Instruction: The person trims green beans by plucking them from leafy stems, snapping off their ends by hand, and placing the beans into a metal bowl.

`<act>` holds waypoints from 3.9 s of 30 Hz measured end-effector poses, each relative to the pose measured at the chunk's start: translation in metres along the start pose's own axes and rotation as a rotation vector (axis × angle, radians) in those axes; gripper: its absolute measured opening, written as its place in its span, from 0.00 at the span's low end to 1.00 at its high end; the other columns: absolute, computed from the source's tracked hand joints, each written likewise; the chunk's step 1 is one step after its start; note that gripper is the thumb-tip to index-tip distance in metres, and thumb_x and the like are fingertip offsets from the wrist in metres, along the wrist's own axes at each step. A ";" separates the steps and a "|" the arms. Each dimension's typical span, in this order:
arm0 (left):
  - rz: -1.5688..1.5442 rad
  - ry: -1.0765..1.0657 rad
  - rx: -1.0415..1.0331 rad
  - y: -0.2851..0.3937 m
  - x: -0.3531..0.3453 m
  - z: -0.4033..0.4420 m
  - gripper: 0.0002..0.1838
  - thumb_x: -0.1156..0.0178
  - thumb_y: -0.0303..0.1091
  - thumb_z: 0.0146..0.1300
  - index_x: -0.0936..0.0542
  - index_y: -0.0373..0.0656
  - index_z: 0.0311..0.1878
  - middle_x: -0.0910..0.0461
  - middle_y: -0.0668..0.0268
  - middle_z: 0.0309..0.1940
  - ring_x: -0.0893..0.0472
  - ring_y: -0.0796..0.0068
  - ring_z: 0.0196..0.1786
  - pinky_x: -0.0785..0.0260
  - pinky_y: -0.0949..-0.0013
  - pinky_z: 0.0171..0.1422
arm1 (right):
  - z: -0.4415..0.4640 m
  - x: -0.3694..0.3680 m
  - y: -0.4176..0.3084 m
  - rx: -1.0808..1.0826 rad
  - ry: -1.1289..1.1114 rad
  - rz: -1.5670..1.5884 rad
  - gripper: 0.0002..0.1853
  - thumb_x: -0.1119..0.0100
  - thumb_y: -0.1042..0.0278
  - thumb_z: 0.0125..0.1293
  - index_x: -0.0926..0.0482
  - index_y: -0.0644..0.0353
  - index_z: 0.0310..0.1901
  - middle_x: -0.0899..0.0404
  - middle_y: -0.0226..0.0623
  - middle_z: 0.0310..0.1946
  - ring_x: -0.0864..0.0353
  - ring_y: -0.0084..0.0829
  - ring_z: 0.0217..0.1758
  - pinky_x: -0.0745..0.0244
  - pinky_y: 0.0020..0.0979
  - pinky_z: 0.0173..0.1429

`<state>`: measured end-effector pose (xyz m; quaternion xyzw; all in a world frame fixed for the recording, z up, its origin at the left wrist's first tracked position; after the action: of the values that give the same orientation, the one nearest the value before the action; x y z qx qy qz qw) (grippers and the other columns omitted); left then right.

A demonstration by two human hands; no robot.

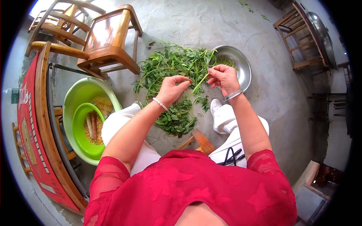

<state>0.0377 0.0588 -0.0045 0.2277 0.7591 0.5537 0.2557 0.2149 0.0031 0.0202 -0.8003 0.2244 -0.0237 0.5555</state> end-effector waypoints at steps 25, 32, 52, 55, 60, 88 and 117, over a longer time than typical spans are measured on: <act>0.188 -0.179 0.138 0.002 -0.007 -0.005 0.10 0.39 0.33 0.57 0.20 0.35 0.36 0.28 0.78 0.19 0.36 0.92 0.19 0.46 0.83 0.20 | -0.011 -0.026 0.002 0.247 -0.325 -0.513 0.04 0.37 0.76 0.51 0.18 0.64 0.30 0.24 0.32 0.20 0.28 0.18 0.18 0.34 0.22 0.20; 0.204 -0.179 0.040 -0.003 -0.011 -0.001 0.10 0.40 0.34 0.58 0.20 0.36 0.37 0.28 0.79 0.18 0.38 0.93 0.17 0.49 0.83 0.17 | -0.014 -0.029 0.023 -0.120 -0.173 -0.068 0.05 0.39 0.75 0.56 0.20 0.68 0.31 0.23 0.33 0.19 0.27 0.18 0.16 0.34 0.18 0.16; 0.373 -0.187 -0.073 0.001 -0.010 -0.002 0.11 0.45 0.33 0.60 0.21 0.34 0.36 0.23 0.73 0.23 0.30 0.85 0.26 0.35 0.78 0.30 | -0.015 -0.032 0.006 0.214 -0.304 -0.443 0.04 0.43 0.76 0.58 0.21 0.66 0.29 0.25 0.31 0.21 0.26 0.18 0.19 0.31 0.19 0.20; 0.288 -0.261 0.053 0.001 -0.017 -0.007 0.10 0.45 0.34 0.62 0.21 0.35 0.36 0.28 0.77 0.21 0.34 0.89 0.24 0.40 0.81 0.27 | -0.013 -0.032 0.027 -0.050 -0.249 -0.032 0.05 0.42 0.74 0.59 0.21 0.68 0.32 0.23 0.34 0.19 0.26 0.20 0.18 0.29 0.21 0.20; 0.218 -0.219 -0.011 0.000 -0.016 -0.002 0.10 0.46 0.34 0.62 0.21 0.37 0.36 0.31 0.80 0.18 0.39 0.92 0.19 0.48 0.82 0.20 | -0.007 -0.022 0.037 -0.118 -0.114 0.187 0.06 0.41 0.72 0.59 0.21 0.66 0.33 0.22 0.33 0.21 0.25 0.21 0.18 0.30 0.21 0.18; 0.273 0.120 -0.100 0.000 -0.002 0.002 0.09 0.39 0.30 0.56 0.20 0.34 0.37 0.23 0.74 0.26 0.30 0.89 0.28 0.36 0.81 0.32 | -0.010 -0.024 0.015 0.327 -0.035 -0.622 0.08 0.36 0.69 0.50 0.19 0.65 0.29 0.22 0.34 0.18 0.25 0.21 0.18 0.31 0.23 0.24; -0.255 -0.171 0.024 0.032 -0.020 -0.012 0.03 0.48 0.25 0.55 0.27 0.37 0.31 0.24 0.68 0.28 0.28 0.81 0.27 0.35 0.78 0.33 | -0.008 -0.021 0.019 -0.001 -0.015 0.021 0.05 0.39 0.73 0.57 0.21 0.66 0.31 0.22 0.34 0.22 0.25 0.20 0.17 0.31 0.20 0.16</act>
<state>0.0475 0.0464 0.0316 0.1790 0.7638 0.4862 0.3850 0.1878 -0.0013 0.0103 -0.7984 0.2284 -0.0119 0.5569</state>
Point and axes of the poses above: each hand's wrist, its own z-axis towards the middle knuckle, its own x-axis out of the back of the hand, y = z × x, the point moved 6 cm from there along z, towards the middle knuckle
